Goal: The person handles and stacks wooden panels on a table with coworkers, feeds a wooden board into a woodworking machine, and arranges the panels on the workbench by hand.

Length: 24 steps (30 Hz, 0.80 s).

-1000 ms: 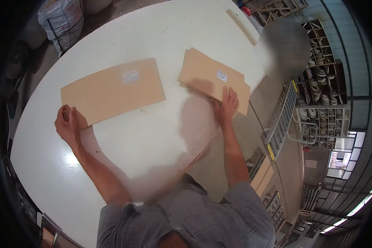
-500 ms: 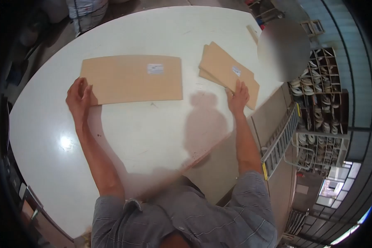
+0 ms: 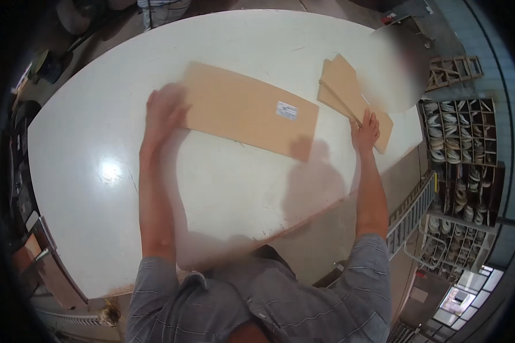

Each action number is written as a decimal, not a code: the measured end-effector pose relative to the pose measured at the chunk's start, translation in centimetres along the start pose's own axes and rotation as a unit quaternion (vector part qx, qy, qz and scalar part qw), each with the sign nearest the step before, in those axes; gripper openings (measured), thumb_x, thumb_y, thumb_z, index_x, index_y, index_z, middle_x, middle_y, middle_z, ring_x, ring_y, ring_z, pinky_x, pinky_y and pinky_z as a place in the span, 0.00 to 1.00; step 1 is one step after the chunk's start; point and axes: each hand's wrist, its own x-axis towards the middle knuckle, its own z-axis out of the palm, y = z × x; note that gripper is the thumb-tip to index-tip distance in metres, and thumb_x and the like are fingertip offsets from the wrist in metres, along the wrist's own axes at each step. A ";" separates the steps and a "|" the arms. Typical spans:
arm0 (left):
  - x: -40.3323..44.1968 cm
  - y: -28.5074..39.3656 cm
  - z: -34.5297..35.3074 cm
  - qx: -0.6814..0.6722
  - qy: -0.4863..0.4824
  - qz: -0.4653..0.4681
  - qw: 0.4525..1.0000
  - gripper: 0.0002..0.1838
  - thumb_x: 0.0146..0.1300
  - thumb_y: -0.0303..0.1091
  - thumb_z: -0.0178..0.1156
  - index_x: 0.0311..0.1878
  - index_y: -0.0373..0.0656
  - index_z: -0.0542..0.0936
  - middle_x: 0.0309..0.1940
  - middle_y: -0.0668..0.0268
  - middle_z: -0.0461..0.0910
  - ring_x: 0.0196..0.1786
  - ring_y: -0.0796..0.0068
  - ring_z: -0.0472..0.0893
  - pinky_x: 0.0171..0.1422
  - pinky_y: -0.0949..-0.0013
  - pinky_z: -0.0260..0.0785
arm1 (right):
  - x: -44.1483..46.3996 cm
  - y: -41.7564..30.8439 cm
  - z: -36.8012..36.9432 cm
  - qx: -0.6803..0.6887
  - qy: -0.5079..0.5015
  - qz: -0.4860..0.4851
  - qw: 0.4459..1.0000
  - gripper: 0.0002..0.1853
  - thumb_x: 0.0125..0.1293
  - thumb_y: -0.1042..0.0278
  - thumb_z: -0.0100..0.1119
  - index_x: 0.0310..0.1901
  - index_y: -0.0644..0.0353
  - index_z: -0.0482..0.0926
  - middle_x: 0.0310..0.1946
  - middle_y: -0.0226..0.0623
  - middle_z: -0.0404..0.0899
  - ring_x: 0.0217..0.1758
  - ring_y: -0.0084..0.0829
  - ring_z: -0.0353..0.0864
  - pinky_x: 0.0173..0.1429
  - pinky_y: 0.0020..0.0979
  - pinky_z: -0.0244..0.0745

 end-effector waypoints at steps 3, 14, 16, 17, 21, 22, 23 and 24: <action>-0.7 1.4 0.6 -0.046 -0.039 -0.001 0.998 0.25 0.65 0.38 0.72 0.65 0.46 0.83 0.70 0.60 0.81 0.79 0.56 0.71 0.87 0.41 0.47 | -0.5 -1.5 -1.2 0.023 0.012 -0.024 0.999 0.42 0.76 0.42 0.62 0.83 0.56 0.61 0.80 0.56 0.63 0.84 0.59 0.59 0.84 0.59 0.53; 0.0 2.9 -0.1 -0.120 -0.081 0.002 0.990 0.24 0.62 0.38 0.74 0.61 0.47 0.83 0.64 0.62 0.84 0.78 0.57 0.72 0.90 0.42 0.43 | -8.9 -21.9 -5.7 0.147 -0.010 -0.190 0.971 0.34 0.77 0.58 0.61 0.78 0.67 0.67 0.78 0.57 0.66 0.82 0.59 0.62 0.85 0.55 0.54; -0.1 2.2 0.9 -0.122 -0.047 0.017 0.991 0.24 0.61 0.39 0.74 0.61 0.47 0.83 0.62 0.62 0.85 0.76 0.56 0.74 0.89 0.41 0.44 | -9.0 -23.1 -5.5 0.156 0.009 -0.169 0.973 0.33 0.78 0.58 0.60 0.78 0.67 0.67 0.78 0.57 0.66 0.83 0.60 0.61 0.85 0.56 0.53; -0.3 2.0 1.0 -0.125 -0.035 0.019 0.991 0.24 0.61 0.40 0.74 0.60 0.47 0.83 0.62 0.61 0.85 0.76 0.55 0.74 0.89 0.40 0.45 | -9.2 -23.4 -5.6 0.145 0.004 -0.165 0.976 0.33 0.79 0.57 0.59 0.78 0.66 0.67 0.79 0.58 0.65 0.83 0.59 0.61 0.86 0.55 0.53; 0.2 1.4 1.7 -0.111 -0.047 0.007 0.993 0.25 0.59 0.46 0.74 0.57 0.46 0.84 0.56 0.58 0.86 0.72 0.54 0.77 0.85 0.35 0.49 | -8.7 -22.8 -5.3 0.106 -0.014 -0.161 0.981 0.33 0.81 0.54 0.56 0.79 0.64 0.68 0.80 0.58 0.65 0.84 0.56 0.61 0.86 0.52 0.52; 0.4 1.6 1.3 -0.117 -0.062 -0.005 0.991 0.24 0.58 0.46 0.73 0.55 0.46 0.85 0.54 0.58 0.85 0.70 0.55 0.78 0.85 0.35 0.50 | -8.3 -22.5 -5.0 0.097 -0.016 -0.166 0.981 0.32 0.81 0.53 0.56 0.78 0.64 0.68 0.80 0.58 0.65 0.84 0.56 0.61 0.86 0.52 0.53; 0.5 1.7 1.0 -0.123 -0.076 -0.019 0.989 0.24 0.57 0.47 0.73 0.54 0.46 0.85 0.51 0.59 0.85 0.67 0.55 0.79 0.84 0.34 0.51 | -8.1 -22.7 -4.7 0.097 -0.014 -0.159 0.982 0.32 0.82 0.52 0.55 0.78 0.64 0.68 0.80 0.58 0.65 0.84 0.56 0.62 0.86 0.52 0.53; 0.3 1.8 1.0 -0.117 -0.059 -0.010 0.991 0.23 0.56 0.47 0.73 0.52 0.46 0.85 0.49 0.60 0.85 0.65 0.56 0.80 0.83 0.34 0.52 | -8.0 -22.9 -4.4 0.097 -0.013 -0.152 0.983 0.32 0.82 0.52 0.54 0.78 0.64 0.68 0.80 0.58 0.66 0.83 0.56 0.62 0.86 0.52 0.53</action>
